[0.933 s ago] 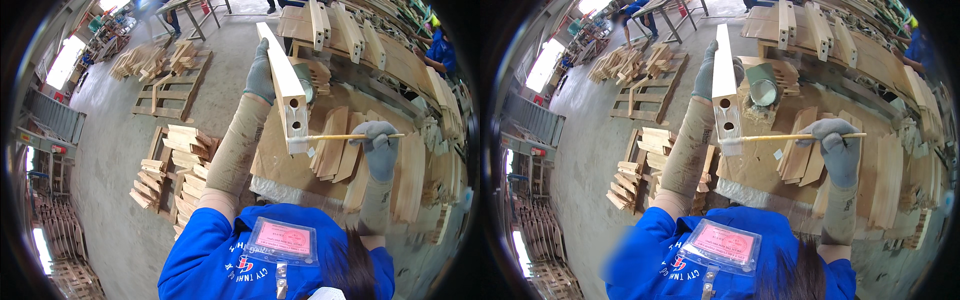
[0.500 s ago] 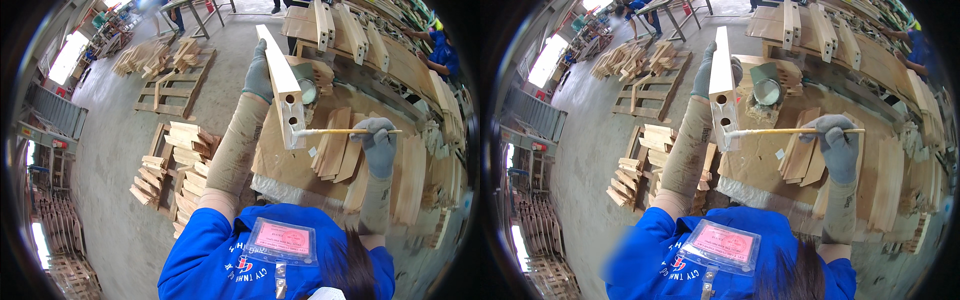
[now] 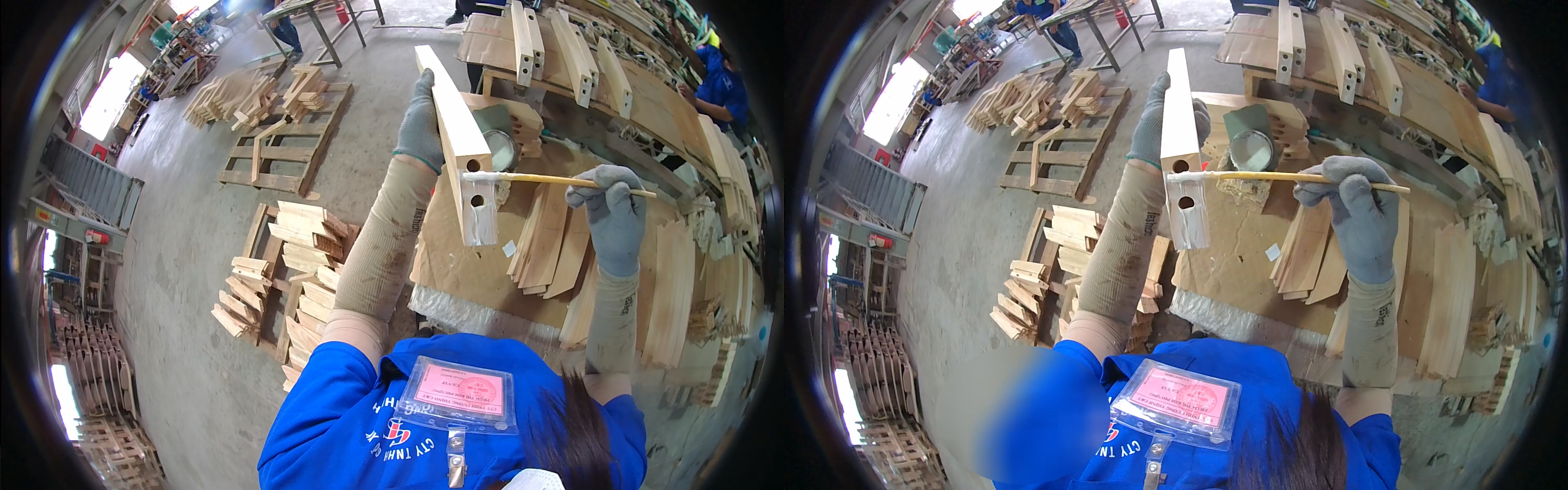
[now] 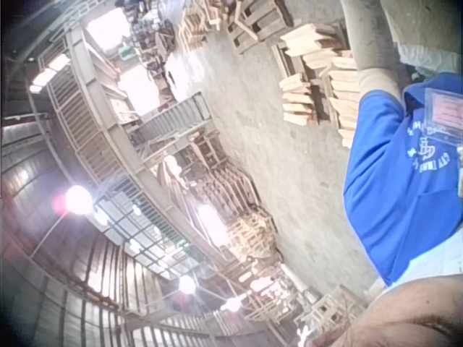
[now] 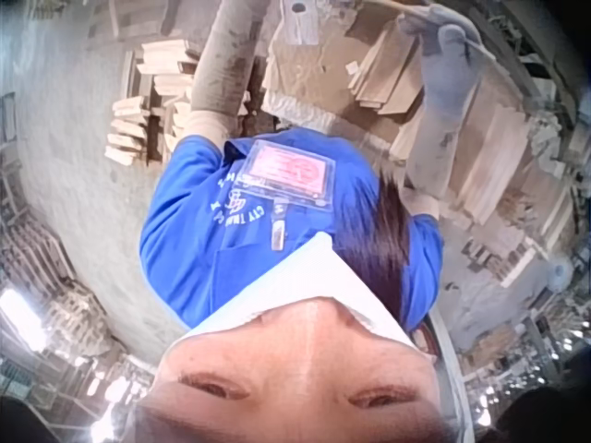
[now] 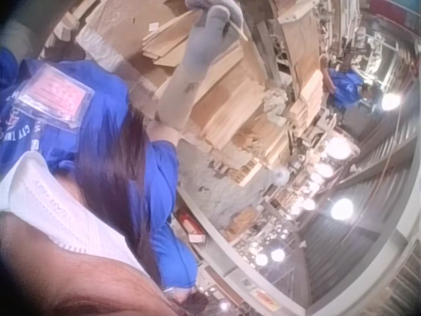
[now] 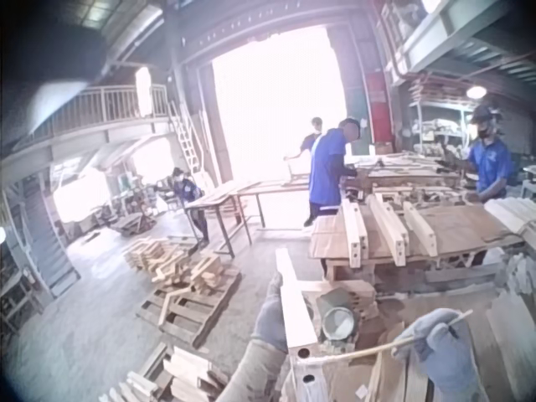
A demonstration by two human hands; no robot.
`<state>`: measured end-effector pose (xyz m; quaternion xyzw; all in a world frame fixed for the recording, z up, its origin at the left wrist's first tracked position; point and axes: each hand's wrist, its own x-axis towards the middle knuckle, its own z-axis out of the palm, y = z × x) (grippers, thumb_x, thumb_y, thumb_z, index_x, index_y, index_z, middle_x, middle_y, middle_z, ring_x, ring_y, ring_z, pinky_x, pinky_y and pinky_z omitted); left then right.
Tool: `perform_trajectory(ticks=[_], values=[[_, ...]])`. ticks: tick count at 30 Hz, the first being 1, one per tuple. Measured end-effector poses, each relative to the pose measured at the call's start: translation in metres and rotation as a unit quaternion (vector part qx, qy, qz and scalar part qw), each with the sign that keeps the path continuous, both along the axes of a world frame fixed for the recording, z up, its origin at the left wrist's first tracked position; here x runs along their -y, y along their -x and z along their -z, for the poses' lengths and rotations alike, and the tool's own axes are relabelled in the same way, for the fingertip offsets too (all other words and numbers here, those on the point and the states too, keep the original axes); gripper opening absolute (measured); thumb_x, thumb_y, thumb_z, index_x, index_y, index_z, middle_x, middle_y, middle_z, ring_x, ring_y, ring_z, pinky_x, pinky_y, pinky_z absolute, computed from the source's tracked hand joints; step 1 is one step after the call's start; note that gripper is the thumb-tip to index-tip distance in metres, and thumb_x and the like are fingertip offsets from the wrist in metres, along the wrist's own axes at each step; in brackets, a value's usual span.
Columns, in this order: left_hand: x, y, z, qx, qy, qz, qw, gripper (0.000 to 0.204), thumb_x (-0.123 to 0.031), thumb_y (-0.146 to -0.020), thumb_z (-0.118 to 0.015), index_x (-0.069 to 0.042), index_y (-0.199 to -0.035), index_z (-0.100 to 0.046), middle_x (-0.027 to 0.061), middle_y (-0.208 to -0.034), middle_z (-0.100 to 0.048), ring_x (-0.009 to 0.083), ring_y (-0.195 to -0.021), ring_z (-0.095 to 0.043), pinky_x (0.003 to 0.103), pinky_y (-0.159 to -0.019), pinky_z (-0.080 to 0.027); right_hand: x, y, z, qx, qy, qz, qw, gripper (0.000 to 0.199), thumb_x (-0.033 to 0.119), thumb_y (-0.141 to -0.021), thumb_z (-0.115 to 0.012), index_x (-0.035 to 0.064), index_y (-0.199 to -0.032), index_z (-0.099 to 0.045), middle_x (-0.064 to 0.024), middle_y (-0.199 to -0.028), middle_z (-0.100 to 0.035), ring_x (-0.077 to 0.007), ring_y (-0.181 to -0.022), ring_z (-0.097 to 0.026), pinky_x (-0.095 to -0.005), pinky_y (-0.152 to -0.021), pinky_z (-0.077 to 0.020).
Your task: The person repeatedly picks up wooden planks with holes, dips a brush into a container of white glue, and applies the glue to the holes and edges of each plank. After coating, the person places the plank on a nearby stack and repeats the process with the next piece.
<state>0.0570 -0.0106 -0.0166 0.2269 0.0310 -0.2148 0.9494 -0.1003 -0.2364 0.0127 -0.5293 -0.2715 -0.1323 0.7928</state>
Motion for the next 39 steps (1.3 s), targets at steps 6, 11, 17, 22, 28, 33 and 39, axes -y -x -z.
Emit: perform_trajectory(ticks=[6, 11, 17, 22, 28, 33, 39], values=[[-0.008, -0.002, 0.004, 0.040, 0.044, 0.043, 0.997, 0.031, -0.041, -0.087, -0.054, -0.010, -0.090, -0.055, 0.0033, -0.073, -0.059, 0.0132, -0.059, -0.059, 0.027, -0.054, -0.053, 0.001, -0.003, 0.003, -0.008, 0.022, -0.030, 0.999, 0.026, 0.023, -0.089, -0.054, -0.0020, -0.096, -0.058, -0.0191, -0.088, -0.063, -0.0254, -0.074, -0.063, -0.0365, -0.067, -0.0529], [-0.009, -0.002, 0.003, 0.045, 0.061, 0.043, 0.996, 0.031, -0.041, -0.087, -0.054, -0.010, -0.089, -0.055, 0.0032, -0.071, -0.058, 0.0133, -0.057, -0.059, 0.027, -0.053, -0.053, 0.002, 0.006, 0.005, -0.023, 0.046, -0.042, 0.998, 0.027, 0.024, -0.088, -0.056, -0.0025, -0.092, -0.057, -0.0183, -0.084, -0.063, -0.0258, -0.073, -0.063, -0.0374, -0.068, -0.0533], [-0.007, -0.002, 0.000, 0.028, 0.049, 0.019, 0.998, 0.033, -0.041, -0.085, -0.057, -0.009, -0.084, -0.052, 0.0034, -0.071, -0.053, 0.0143, -0.059, -0.055, 0.027, -0.053, -0.050, 0.008, 0.013, 0.011, -0.032, 0.044, -0.060, 0.997, 0.028, 0.024, -0.087, -0.057, -0.0029, -0.091, -0.057, -0.0171, -0.079, -0.063, -0.0274, -0.072, -0.063, -0.0373, -0.065, -0.0532], [-0.004, -0.006, 0.000, 0.019, 0.056, 0.036, 0.998, 0.030, -0.042, -0.087, -0.054, -0.011, -0.088, -0.054, 0.0036, -0.071, -0.058, 0.0151, -0.058, -0.059, 0.029, -0.053, -0.053, 0.015, 0.018, 0.021, -0.054, 0.035, -0.071, 0.995, 0.027, 0.025, -0.088, -0.057, -0.0024, -0.091, -0.057, -0.0161, -0.077, -0.062, -0.0271, -0.071, -0.064, -0.0368, -0.062, -0.0534], [-0.008, -0.008, 0.004, 0.057, 0.016, 0.004, 0.998, 0.033, -0.044, -0.085, -0.056, -0.011, -0.089, -0.053, 0.0043, -0.073, -0.057, 0.0159, -0.060, -0.058, 0.030, -0.055, -0.052, 0.015, 0.023, 0.000, -0.023, -0.022, 0.031, 0.999, 0.023, 0.019, -0.090, -0.052, -0.0026, -0.094, -0.057, -0.0157, -0.079, -0.062, -0.0246, -0.068, -0.063, -0.0351, -0.062, -0.0534], [0.000, 0.006, -0.006, 0.056, -0.102, -0.099, 0.988, 0.030, -0.042, -0.086, -0.056, -0.012, -0.089, -0.053, 0.0032, -0.075, -0.057, 0.0146, -0.064, -0.061, 0.029, -0.056, -0.053, 0.013, 0.026, -0.024, 0.028, 0.090, 0.178, 0.979, 0.016, 0.008, -0.089, -0.051, -0.0035, -0.096, -0.059, -0.0163, -0.083, -0.063, -0.0215, -0.067, -0.064, -0.0312, -0.061, -0.0537], [0.000, 0.011, -0.012, 0.075, -0.159, -0.174, 0.969, 0.034, -0.042, -0.085, -0.058, -0.010, -0.094, -0.053, 0.0025, -0.074, -0.056, 0.0129, -0.065, -0.059, 0.027, -0.058, -0.052, -0.006, 0.032, -0.052, 0.087, 0.280, 0.224, 0.929, 0.009, 0.003, -0.083, -0.059, -0.0044, -0.086, -0.063, -0.0113, -0.078, -0.065, -0.0153, -0.064, -0.062, -0.0243, -0.058, -0.0494]])
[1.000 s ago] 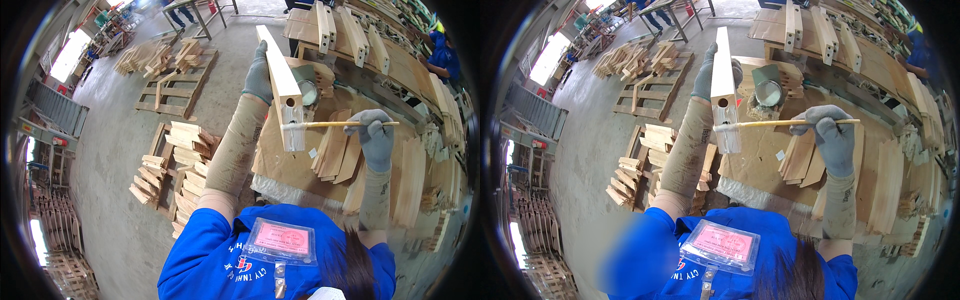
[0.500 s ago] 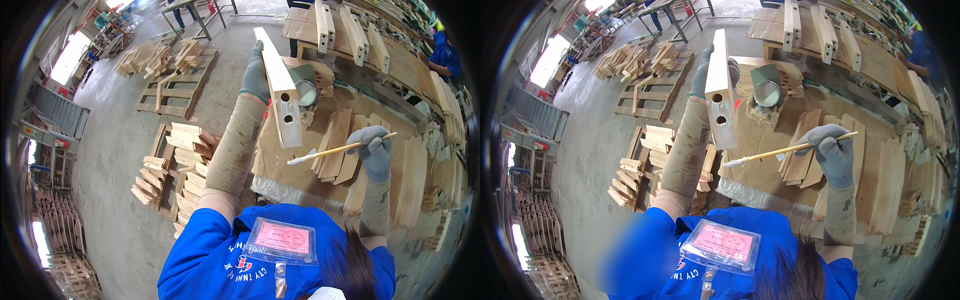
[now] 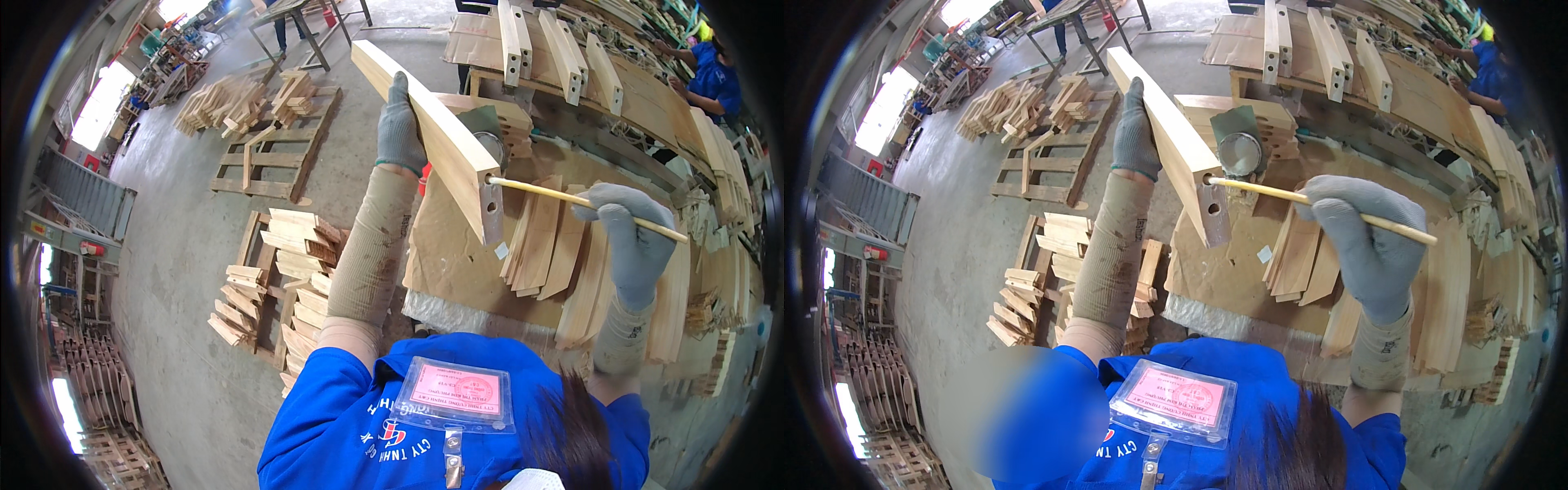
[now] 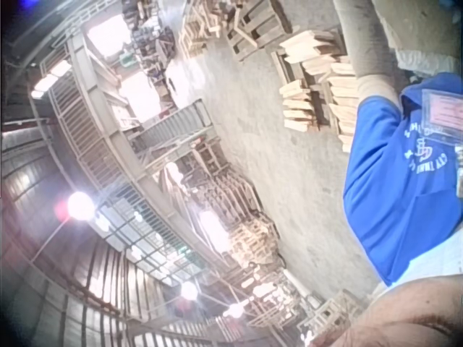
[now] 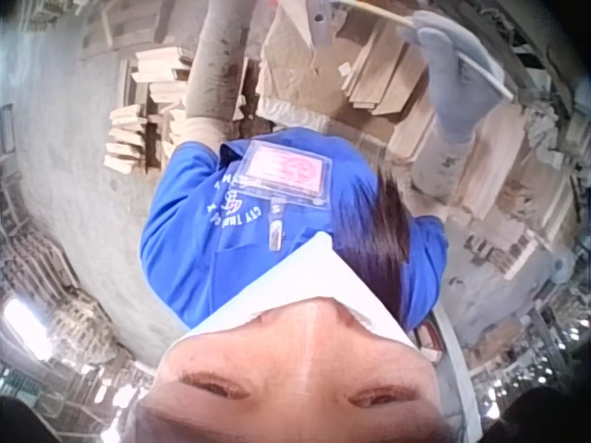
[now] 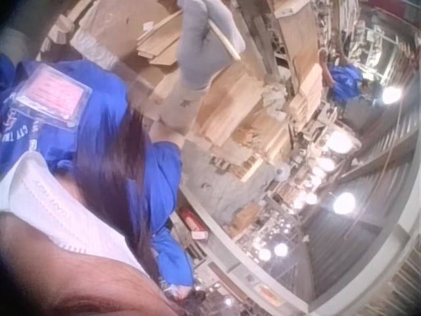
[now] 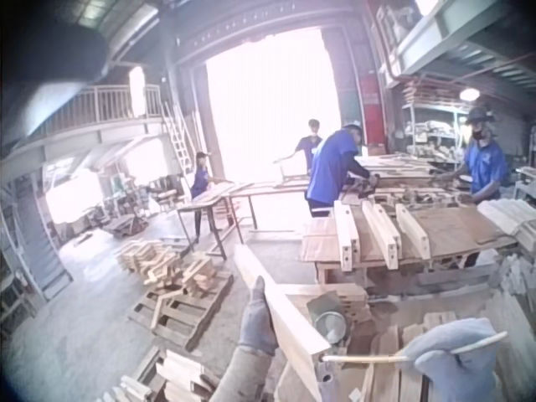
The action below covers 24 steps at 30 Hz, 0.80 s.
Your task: The person repeatedly picks up wooden planks with holes, dips a brush into a container of white glue, and applies the glue to the holes and edges of each plank. After coating, the person places the plank on a nearby stack and repeats the process with the next piece.
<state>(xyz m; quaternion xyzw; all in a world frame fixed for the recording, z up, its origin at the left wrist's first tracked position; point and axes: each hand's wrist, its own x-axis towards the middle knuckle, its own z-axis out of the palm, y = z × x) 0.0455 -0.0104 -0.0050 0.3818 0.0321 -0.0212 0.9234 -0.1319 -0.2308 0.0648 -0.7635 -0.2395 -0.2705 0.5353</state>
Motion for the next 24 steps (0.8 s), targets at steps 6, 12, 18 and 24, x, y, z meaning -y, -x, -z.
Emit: perform_trajectory(ticks=[6, 12, 18, 24], values=[[0.000, -0.003, -0.001, -0.009, -0.061, -0.087, 0.994, 0.036, -0.042, -0.083, -0.060, -0.008, -0.094, -0.054, 0.0026, -0.074, -0.055, 0.0127, -0.064, -0.057, 0.027, -0.057, -0.049, -0.013, -0.005, -0.002, 0.018, 0.020, 0.004, 1.000, 0.009, 0.002, -0.084, -0.058, -0.0054, -0.085, -0.062, -0.0106, -0.073, -0.065, -0.0109, -0.062, -0.059, -0.0226, -0.057, -0.0476], [-0.005, 0.000, -0.007, 0.001, -0.077, -0.115, 0.990, 0.037, -0.041, -0.083, -0.061, -0.007, -0.094, -0.054, 0.0034, -0.074, -0.055, 0.0137, -0.064, -0.057, 0.027, -0.057, -0.049, -0.016, 0.000, 0.004, -0.010, -0.083, -0.045, 0.995, 0.011, 0.004, -0.086, -0.056, -0.0054, -0.087, -0.062, -0.0107, -0.072, -0.064, -0.0119, -0.061, -0.060, -0.0231, -0.057, -0.0488], [-0.010, 0.001, -0.010, 0.019, -0.090, -0.123, 0.988, 0.037, -0.041, -0.084, -0.059, -0.006, -0.094, -0.053, 0.0045, -0.075, -0.055, 0.0145, -0.064, -0.057, 0.028, -0.057, -0.050, -0.019, 0.010, 0.001, -0.014, -0.019, 0.071, 0.997, 0.011, 0.003, -0.086, -0.055, -0.0057, -0.087, -0.061, -0.0108, -0.071, -0.064, -0.0136, -0.061, -0.061, -0.0242, -0.058, -0.0506], [-0.008, -0.004, -0.007, 0.016, -0.080, -0.115, 0.990, 0.038, -0.042, -0.085, -0.058, -0.006, -0.094, -0.052, 0.0050, -0.074, -0.055, 0.0144, -0.064, -0.058, 0.029, -0.056, -0.051, -0.023, 0.014, 0.007, -0.043, -0.152, 0.071, 0.985, 0.012, 0.004, -0.088, -0.052, -0.0056, -0.089, -0.060, -0.0106, -0.071, -0.064, -0.0166, -0.064, -0.064, -0.0260, -0.059, -0.0526]])
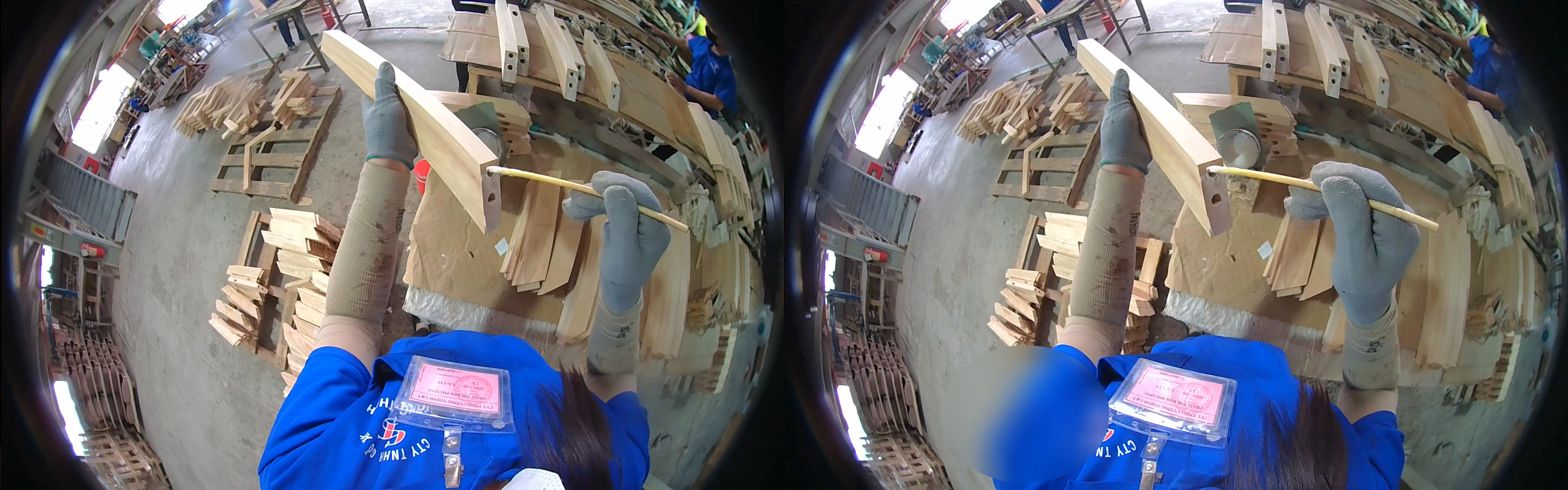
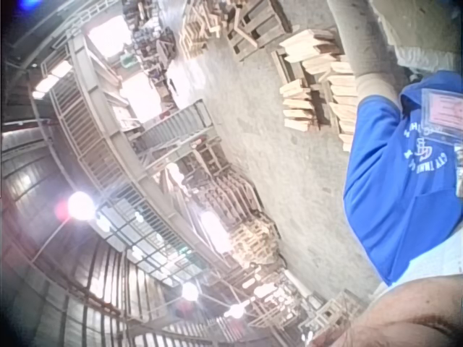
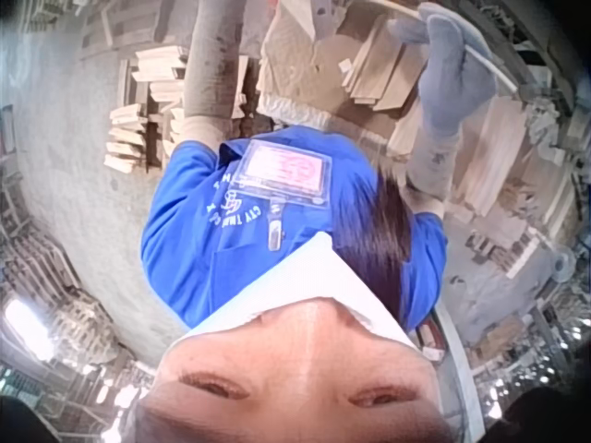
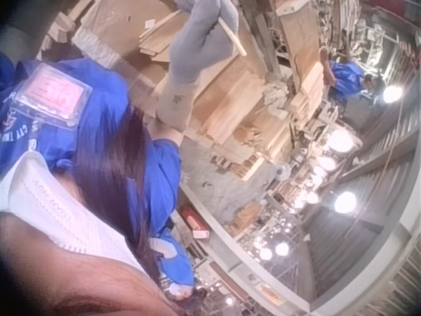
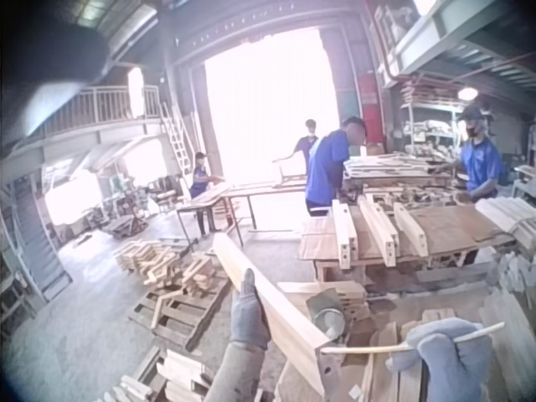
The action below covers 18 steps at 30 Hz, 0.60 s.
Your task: The person repeatedly picks up wooden planks with holes, dips a brush into a container of white glue, and applies the glue to the holes and edges of each plank. After coating, the person places the plank on a nearby stack and repeats the process with the next piece.
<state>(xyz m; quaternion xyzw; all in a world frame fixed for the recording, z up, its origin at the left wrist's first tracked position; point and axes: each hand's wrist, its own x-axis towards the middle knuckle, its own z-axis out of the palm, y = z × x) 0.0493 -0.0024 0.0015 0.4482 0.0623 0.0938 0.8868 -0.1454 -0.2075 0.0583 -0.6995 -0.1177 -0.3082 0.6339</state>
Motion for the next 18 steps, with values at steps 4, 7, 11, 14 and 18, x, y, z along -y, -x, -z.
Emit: perform_trajectory(ticks=[4, 7, 11, 14, 18], values=[[-0.001, -0.002, 0.002, 0.004, 0.008, 0.001, 1.000, 0.038, -0.042, -0.085, -0.057, -0.006, -0.096, -0.052, 0.0055, -0.075, -0.056, 0.0150, -0.064, -0.058, 0.029, -0.057, -0.051, 0.001, 0.004, 0.004, 0.003, 0.002, 0.047, 0.999, 0.012, 0.004, -0.088, -0.051, -0.0055, -0.090, -0.059, -0.0110, -0.073, -0.064, -0.0167, -0.061, -0.064, -0.0260, -0.057, -0.0527], [-0.002, -0.001, 0.002, 0.010, 0.004, 0.006, 1.000, 0.040, -0.043, -0.085, -0.057, -0.006, -0.097, -0.052, 0.0056, -0.075, -0.056, 0.0155, -0.065, -0.059, 0.029, -0.057, -0.052, 0.008, 0.010, 0.001, -0.005, -0.008, 0.042, 0.999, 0.012, 0.004, -0.088, -0.051, -0.0053, -0.088, -0.059, -0.0111, -0.074, -0.064, -0.0163, -0.061, -0.064, -0.0253, -0.057, -0.0528], [-0.006, -0.001, 0.003, 0.031, 0.003, 0.018, 0.999, 0.042, -0.045, -0.085, -0.056, -0.005, -0.099, -0.051, 0.0057, -0.076, -0.056, 0.0160, -0.065, -0.059, 0.029, -0.058, -0.052, 0.006, 0.012, -0.004, -0.057, -0.008, 0.005, 0.998, 0.012, 0.003, -0.088, -0.052, -0.0055, -0.087, -0.060, -0.0106, -0.074, -0.064, -0.0150, -0.062, -0.064, -0.0243, -0.057, -0.0528], [-0.001, 0.001, 0.001, 0.000, -0.001, 0.009, 1.000, 0.042, -0.045, -0.085, -0.056, -0.005, -0.099, -0.051, 0.0057, -0.076, -0.056, 0.0162, -0.065, -0.059, 0.029, -0.058, -0.052, 0.004, 0.004, 0.001, -0.035, 0.013, -0.052, 0.998, 0.012, 0.004, -0.088, -0.052, -0.0052, -0.087, -0.060, -0.0098, -0.073, -0.063, -0.0139, -0.063, -0.064, -0.0236, -0.058, -0.0526], [-0.002, 0.002, -0.001, -0.001, 0.004, 0.009, 1.000, 0.042, -0.043, -0.084, -0.058, -0.005, -0.100, -0.048, 0.0067, -0.077, -0.055, 0.0170, -0.065, -0.059, 0.030, -0.057, -0.053, 0.003, 0.005, -0.004, -0.018, 0.090, -0.040, 0.995, 0.011, 0.004, -0.088, -0.053, -0.0044, -0.089, -0.061, -0.0090, -0.073, -0.064, -0.0131, -0.064, -0.064, -0.0228, -0.059, -0.0523]])
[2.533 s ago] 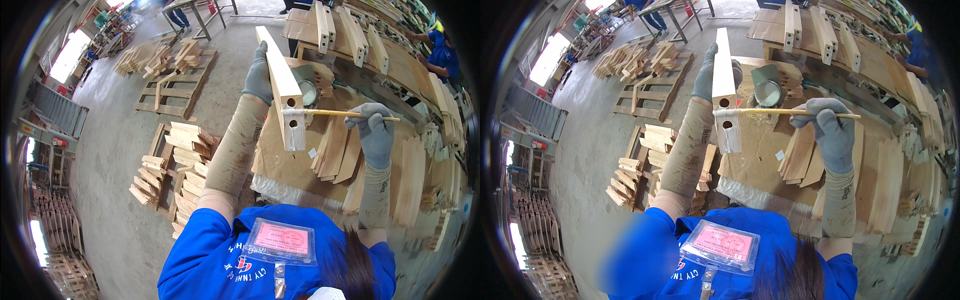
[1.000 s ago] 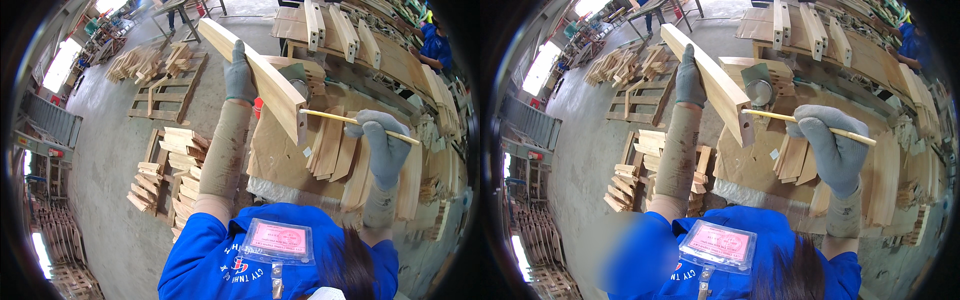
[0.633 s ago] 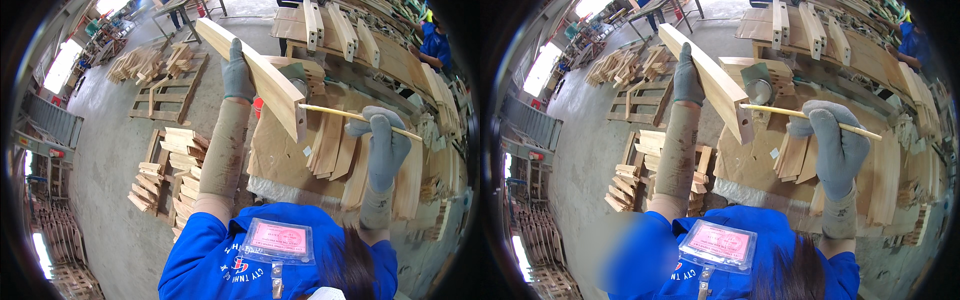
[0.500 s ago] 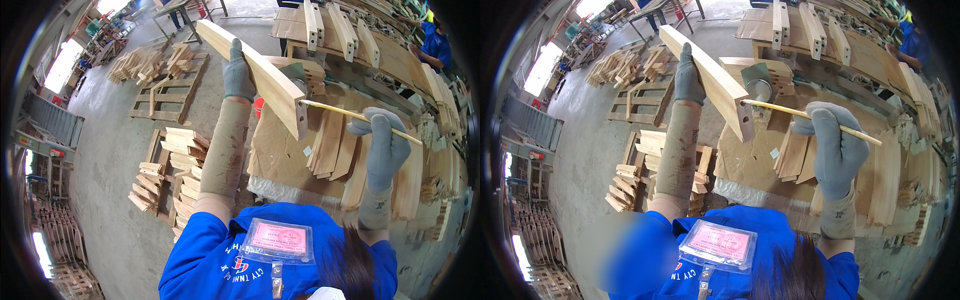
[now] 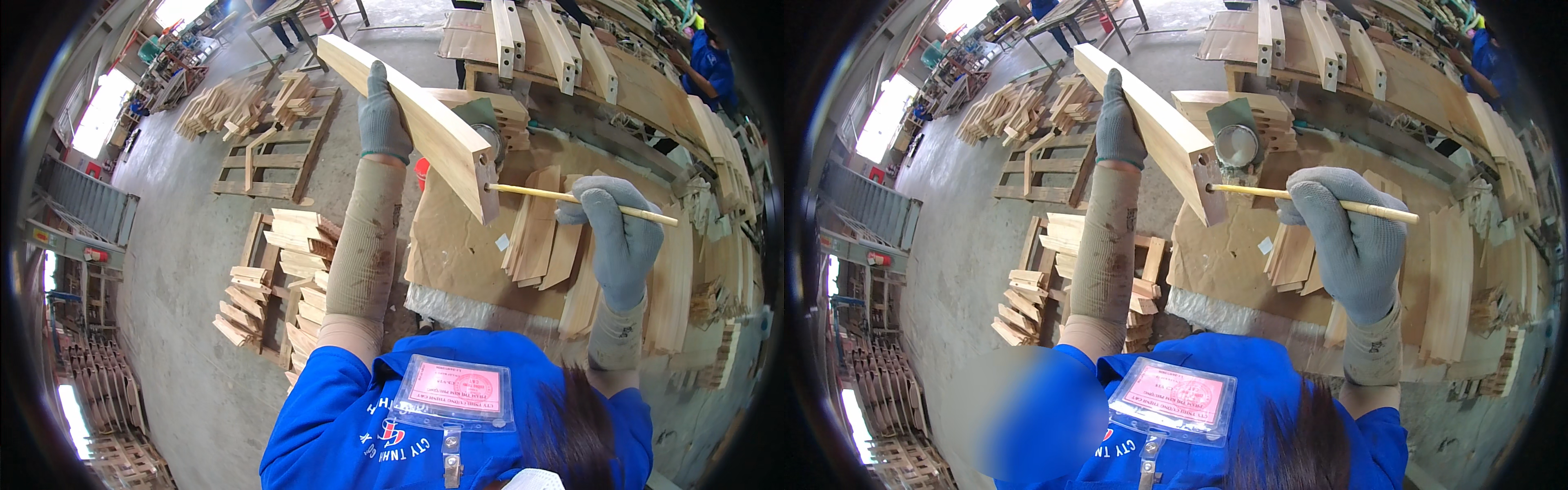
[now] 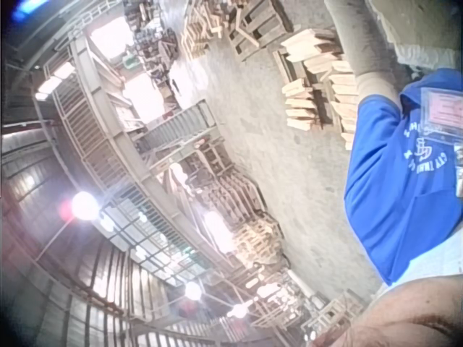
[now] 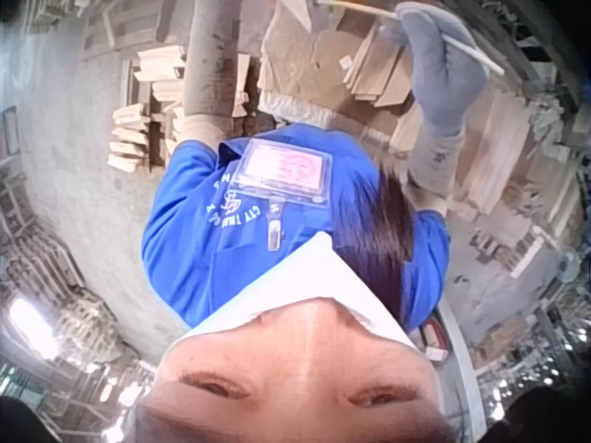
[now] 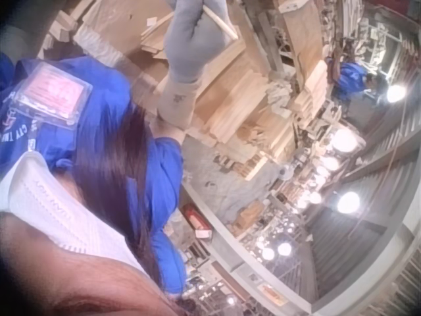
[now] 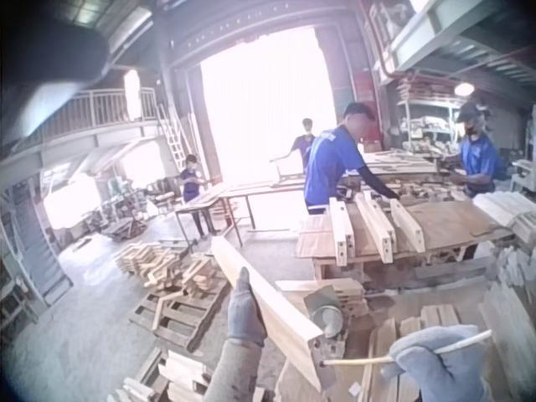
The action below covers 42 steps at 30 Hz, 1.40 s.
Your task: The person repeatedly picks up wooden planks with holes, dips a brush into a container of white glue, and applies the glue to the holes and edges of each plank. After coating, the person places the plank on a nearby stack and repeats the process with the next piece.
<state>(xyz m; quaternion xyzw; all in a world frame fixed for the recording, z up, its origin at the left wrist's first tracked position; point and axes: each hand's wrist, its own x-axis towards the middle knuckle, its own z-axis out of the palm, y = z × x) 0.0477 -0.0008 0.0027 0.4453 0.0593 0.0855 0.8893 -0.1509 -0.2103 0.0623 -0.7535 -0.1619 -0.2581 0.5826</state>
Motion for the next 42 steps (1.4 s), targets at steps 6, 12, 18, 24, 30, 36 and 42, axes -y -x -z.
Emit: perform_trajectory(ticks=[6, 12, 18, 24, 30, 36, 42], values=[[-0.005, -0.005, 0.003, 0.018, 0.017, 0.005, 1.000, 0.042, -0.037, -0.084, -0.060, -0.003, -0.101, -0.043, 0.0081, -0.081, -0.052, 0.0179, -0.066, -0.059, 0.031, -0.056, -0.054, -0.001, -0.001, 0.002, 0.005, -0.035, -0.031, 0.999, 0.012, 0.004, -0.088, -0.052, -0.0044, -0.089, -0.061, -0.0085, -0.072, -0.064, -0.0125, -0.063, -0.064, -0.0219, -0.059, -0.0520], [-0.007, -0.010, 0.005, 0.024, 0.019, -0.004, 1.000, 0.038, -0.038, -0.084, -0.060, -0.006, -0.099, -0.047, 0.0063, -0.078, -0.054, 0.0171, -0.065, -0.058, 0.031, -0.056, -0.052, -0.003, 0.003, 0.006, -0.010, -0.027, -0.009, 1.000, 0.011, 0.003, -0.088, -0.053, -0.0039, -0.089, -0.061, -0.0090, -0.072, -0.065, -0.0120, -0.064, -0.064, -0.0216, -0.058, -0.0521], [0.000, -0.015, 0.007, 0.027, 0.011, 0.006, 1.000, 0.038, -0.043, -0.084, -0.058, -0.008, -0.095, -0.051, 0.0047, -0.073, -0.056, 0.0168, -0.063, -0.059, 0.030, -0.058, -0.051, -0.001, -0.002, 0.012, 0.061, 0.010, 0.031, 0.998, 0.010, 0.003, -0.087, -0.053, -0.0039, -0.091, -0.060, -0.0091, -0.070, -0.064, -0.0122, -0.062, -0.064, -0.0215, -0.058, -0.0513], [0.008, -0.018, 0.006, 0.023, 0.058, 0.068, 0.996, 0.040, -0.044, -0.084, -0.057, -0.006, -0.091, -0.047, 0.0046, -0.073, -0.052, 0.0172, -0.062, -0.057, 0.031, -0.053, -0.051, 0.005, 0.020, -0.001, 0.004, -0.101, 0.065, 0.993, 0.013, 0.005, -0.089, -0.049, -0.0049, -0.090, -0.058, -0.0117, -0.067, -0.063, -0.0159, -0.059, -0.063, -0.0252, -0.057, -0.0511], [0.010, -0.021, 0.010, -0.060, 0.375, 0.365, 0.850, 0.053, -0.053, -0.070, -0.064, -0.006, -0.081, -0.040, 0.0024, -0.069, -0.043, 0.0105, -0.059, -0.045, 0.022, -0.053, -0.043, 0.026, 0.035, 0.004, 0.074, -0.126, 0.142, 0.979, 0.023, 0.016, -0.092, -0.044, -0.0040, -0.094, -0.054, -0.0155, -0.065, -0.063, -0.0203, -0.052, -0.060, -0.0284, -0.053, -0.0487], [0.052, -0.011, 0.011, 0.001, 0.459, 0.447, 0.768, 0.049, -0.041, -0.075, -0.065, -0.004, -0.091, -0.039, 0.0009, -0.073, -0.039, 0.0100, -0.062, -0.044, 0.023, -0.058, -0.043, 0.047, 0.051, 0.020, 0.080, -0.110, 0.174, 0.975, 0.022, 0.016, -0.091, -0.045, -0.0041, -0.094, -0.053, -0.0159, -0.066, -0.062, -0.0206, -0.052, -0.060, -0.0280, -0.052, -0.0485], [0.089, -0.010, 0.013, 0.034, 0.468, 0.509, 0.722, 0.048, -0.040, -0.077, -0.064, -0.002, -0.093, -0.039, 0.0010, -0.073, -0.037, 0.0099, -0.062, -0.043, 0.022, -0.057, -0.042, 0.072, 0.064, 0.027, 0.078, -0.119, 0.130, 0.981, 0.020, 0.013, -0.091, -0.044, -0.0046, -0.093, -0.053, -0.0164, -0.068, -0.062, -0.0210, -0.055, -0.060, -0.0288, -0.054, -0.0497]])
